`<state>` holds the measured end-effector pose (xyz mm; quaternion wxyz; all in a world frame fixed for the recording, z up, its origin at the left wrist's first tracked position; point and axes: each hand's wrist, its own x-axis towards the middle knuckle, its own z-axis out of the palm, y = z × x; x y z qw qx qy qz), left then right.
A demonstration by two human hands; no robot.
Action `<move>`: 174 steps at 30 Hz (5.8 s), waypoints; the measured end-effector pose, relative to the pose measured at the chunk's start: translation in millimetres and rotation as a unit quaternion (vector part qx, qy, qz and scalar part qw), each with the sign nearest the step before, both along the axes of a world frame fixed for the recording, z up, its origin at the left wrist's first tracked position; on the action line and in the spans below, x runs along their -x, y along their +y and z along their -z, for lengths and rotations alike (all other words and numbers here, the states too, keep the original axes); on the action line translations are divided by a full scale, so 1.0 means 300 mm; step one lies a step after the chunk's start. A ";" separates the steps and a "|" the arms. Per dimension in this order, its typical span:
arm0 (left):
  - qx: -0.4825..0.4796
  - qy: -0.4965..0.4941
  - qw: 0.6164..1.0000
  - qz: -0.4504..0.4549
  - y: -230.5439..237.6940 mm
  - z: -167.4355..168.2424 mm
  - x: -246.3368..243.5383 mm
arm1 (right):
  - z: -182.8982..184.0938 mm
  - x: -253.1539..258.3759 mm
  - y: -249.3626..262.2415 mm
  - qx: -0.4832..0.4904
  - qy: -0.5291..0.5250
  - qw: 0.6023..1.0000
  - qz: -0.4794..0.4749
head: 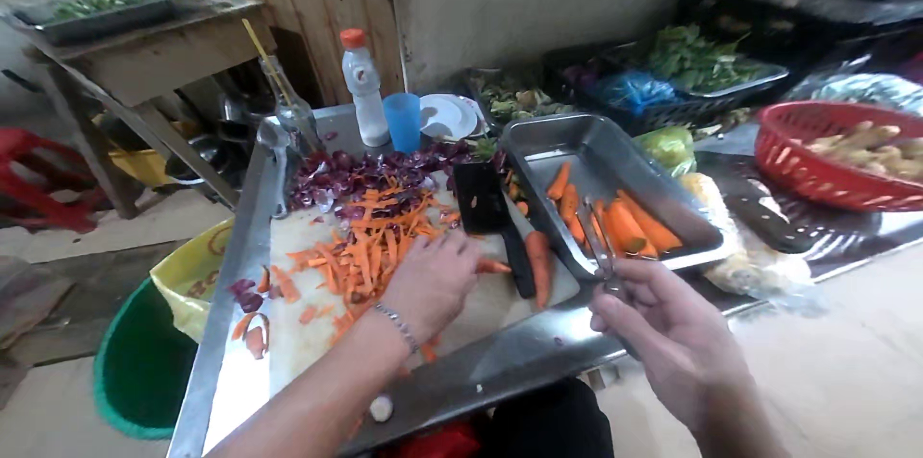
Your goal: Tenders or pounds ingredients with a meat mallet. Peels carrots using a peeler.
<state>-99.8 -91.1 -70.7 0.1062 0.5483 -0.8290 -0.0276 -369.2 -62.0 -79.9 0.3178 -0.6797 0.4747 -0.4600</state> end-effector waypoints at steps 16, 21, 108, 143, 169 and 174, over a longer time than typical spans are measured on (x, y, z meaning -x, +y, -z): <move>-0.124 0.812 0.520 -0.234 0.000 -0.002 -0.377 | -0.077 -0.725 -0.290 0.326 0.258 0.888 -0.196; -0.117 0.856 0.459 -0.206 0.008 0.032 -0.408 | -0.045 -0.786 -0.331 0.337 0.226 0.882 -0.241; -0.120 0.826 0.493 -0.246 0.051 -0.006 -0.359 | -0.002 -0.706 -0.327 0.253 0.188 0.927 -0.203; -0.173 0.756 0.596 -0.209 0.044 0.012 -0.396 | -0.038 -0.680 -0.404 0.066 0.183 0.968 -0.161; -0.081 0.836 0.482 -0.248 0.051 0.025 -0.403 | 0.015 -0.737 -0.292 0.255 0.178 0.919 -0.242; -0.113 0.822 0.497 -0.255 0.057 -0.020 -0.372 | 0.018 -0.733 -0.345 0.260 0.211 0.923 -0.192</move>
